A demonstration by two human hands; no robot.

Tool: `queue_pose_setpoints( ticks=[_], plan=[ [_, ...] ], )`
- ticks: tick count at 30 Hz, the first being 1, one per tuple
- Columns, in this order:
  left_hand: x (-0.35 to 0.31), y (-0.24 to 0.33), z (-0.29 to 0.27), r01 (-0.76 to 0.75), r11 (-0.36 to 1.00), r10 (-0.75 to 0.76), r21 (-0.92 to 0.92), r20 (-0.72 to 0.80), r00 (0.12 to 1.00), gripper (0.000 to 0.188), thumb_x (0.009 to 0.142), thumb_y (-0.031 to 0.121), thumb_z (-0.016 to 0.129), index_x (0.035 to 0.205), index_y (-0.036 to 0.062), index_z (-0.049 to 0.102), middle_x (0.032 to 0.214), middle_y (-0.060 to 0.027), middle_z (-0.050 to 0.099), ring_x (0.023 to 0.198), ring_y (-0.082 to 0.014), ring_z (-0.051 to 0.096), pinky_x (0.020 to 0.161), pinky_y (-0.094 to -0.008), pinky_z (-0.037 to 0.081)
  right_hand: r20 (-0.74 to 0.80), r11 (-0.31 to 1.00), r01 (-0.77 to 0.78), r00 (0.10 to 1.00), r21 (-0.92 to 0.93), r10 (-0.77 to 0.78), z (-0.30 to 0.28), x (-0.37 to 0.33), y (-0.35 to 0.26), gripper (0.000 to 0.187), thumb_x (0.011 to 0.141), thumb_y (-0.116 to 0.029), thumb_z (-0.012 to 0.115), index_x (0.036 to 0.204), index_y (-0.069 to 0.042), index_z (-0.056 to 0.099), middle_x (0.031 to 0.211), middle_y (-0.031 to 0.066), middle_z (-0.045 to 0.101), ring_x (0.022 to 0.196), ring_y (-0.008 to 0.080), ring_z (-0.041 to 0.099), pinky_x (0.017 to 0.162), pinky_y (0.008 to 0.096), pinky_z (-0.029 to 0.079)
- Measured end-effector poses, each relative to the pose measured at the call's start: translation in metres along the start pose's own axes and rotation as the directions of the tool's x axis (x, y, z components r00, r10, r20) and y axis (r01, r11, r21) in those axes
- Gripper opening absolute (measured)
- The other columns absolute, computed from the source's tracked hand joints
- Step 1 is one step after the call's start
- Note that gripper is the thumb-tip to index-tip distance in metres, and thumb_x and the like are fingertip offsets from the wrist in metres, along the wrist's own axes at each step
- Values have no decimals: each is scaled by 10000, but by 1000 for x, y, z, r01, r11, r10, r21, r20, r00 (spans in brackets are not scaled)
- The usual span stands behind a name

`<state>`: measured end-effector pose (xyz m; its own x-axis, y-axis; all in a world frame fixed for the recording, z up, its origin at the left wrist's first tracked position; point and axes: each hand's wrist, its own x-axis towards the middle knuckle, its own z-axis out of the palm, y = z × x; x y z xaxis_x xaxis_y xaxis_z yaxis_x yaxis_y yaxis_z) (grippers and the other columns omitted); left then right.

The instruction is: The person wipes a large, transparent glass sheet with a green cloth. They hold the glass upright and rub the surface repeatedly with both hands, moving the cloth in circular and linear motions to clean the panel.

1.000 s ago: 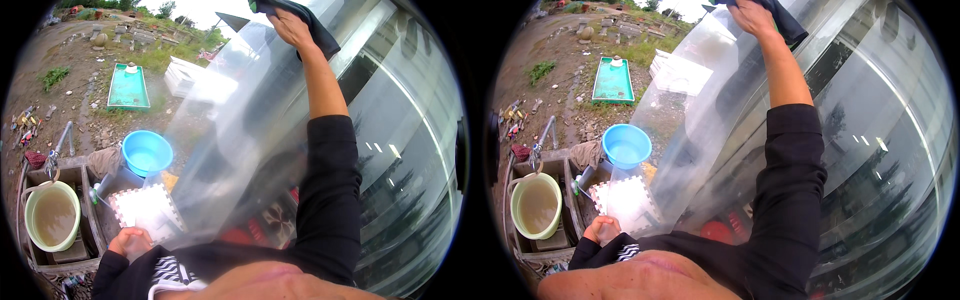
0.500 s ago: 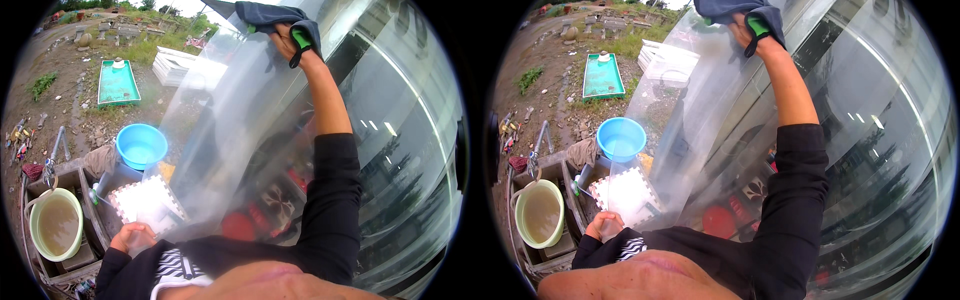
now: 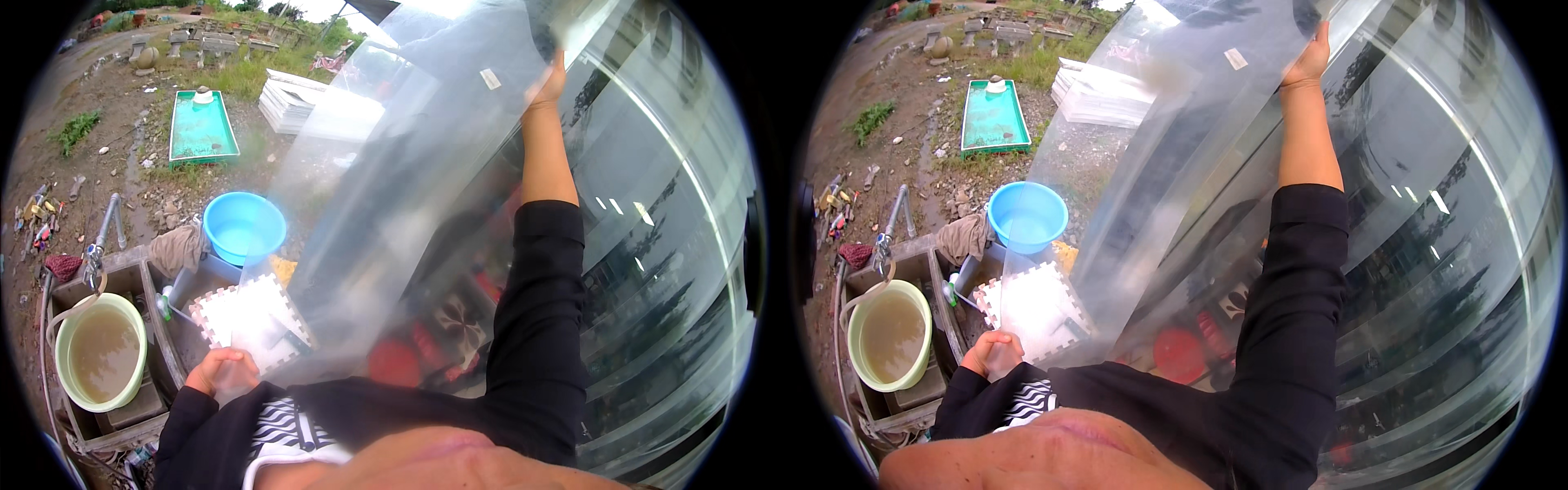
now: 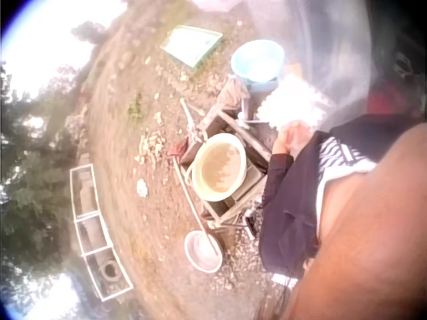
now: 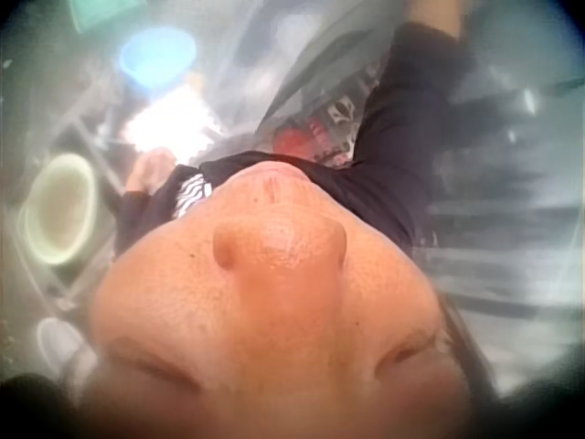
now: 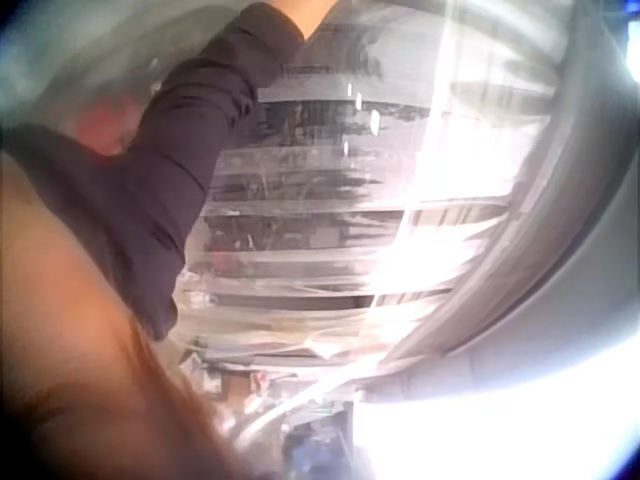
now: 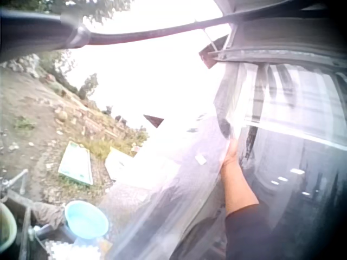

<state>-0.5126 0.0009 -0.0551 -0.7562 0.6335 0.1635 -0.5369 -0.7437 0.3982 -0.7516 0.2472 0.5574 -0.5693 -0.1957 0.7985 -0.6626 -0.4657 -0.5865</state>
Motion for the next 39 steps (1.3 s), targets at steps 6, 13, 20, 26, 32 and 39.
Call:
queue_pose_setpoints(
  ticks=[6, 13, 20, 26, 32, 39],
  plan=[
    [5, 8, -1, -3, 997, 4, 78, -15, 1000, 430, 890, 280, 444, 1025, -92, 613, 993, -315, 635, 948, -443, 617, 895, -463, 448, 695, 684, -565, 709, 461, 117, 31, -103, 36, 716, 959, -576, 250, 1346, 2, 420, 1333, 146, 499, 1222, 313, 465, 1029, 422, 367],
    [4, 17, -3, 74, 997, -76, 23, 110, 991, 427, 908, 269, 410, 1040, -83, 611, 1002, -322, 631, 960, -473, 609, 903, -502, 441, 553, 395, -711, 702, 583, 448, 58, -339, 98, 731, 955, -606, 201, 1414, -58, 352, 1396, 127, 445, 1251, 299, 447, 1056, 431, 344],
    [4, 16, 12, 97, 991, -114, 91, 205, 972, 428, 919, 249, 383, 1071, -85, 603, 1008, -328, 628, 989, -522, 580, 972, -568, 376, 303, 392, -778, 575, 491, 760, 72, -405, 111, 681, 971, -575, 215, 1429, -84, 327, 1414, 89, 425, 1258, 255, 442, 1052, 410, 353],
    [-6, 25, 22, 80, 988, -101, 129, 163, 981, 408, 923, 249, 396, 1031, -83, 607, 987, -318, 637, 1002, -514, 583, 939, -579, 410, 275, 585, -569, 811, 578, 516, 55, -282, 64, 613, 977, -526, 266, 1339, -67, 451, 1295, 95, 531, 1185, 299, 488, 1027, 435, 370],
    [-5, 30, 33, 61, 986, -82, 155, 133, 988, 377, 925, 238, 431, 1043, -74, 607, 985, -282, 648, 956, -430, 626, 903, -482, 467, 488, 865, -391, 848, 315, 206, 5, -153, -18, 621, 984, -458, 222, 1349, 12, 400, 1364, 176, 448, 1252, 366, 419, 1059, 496, 330],
    [-4, 39, 22, -43, 940, 43, 338, 8, 999, 391, 936, 250, 397, 1059, -62, 599, 990, -253, 663, 948, -439, 634, 906, -503, 470, 270, 648, -570, 818, 505, 509, 69, -310, 70, 474, 1000, -331, 285, 1209, 8, 543, 1167, 125, 617, 1061, 300, 590, 921, 420, 480]
  ],
)
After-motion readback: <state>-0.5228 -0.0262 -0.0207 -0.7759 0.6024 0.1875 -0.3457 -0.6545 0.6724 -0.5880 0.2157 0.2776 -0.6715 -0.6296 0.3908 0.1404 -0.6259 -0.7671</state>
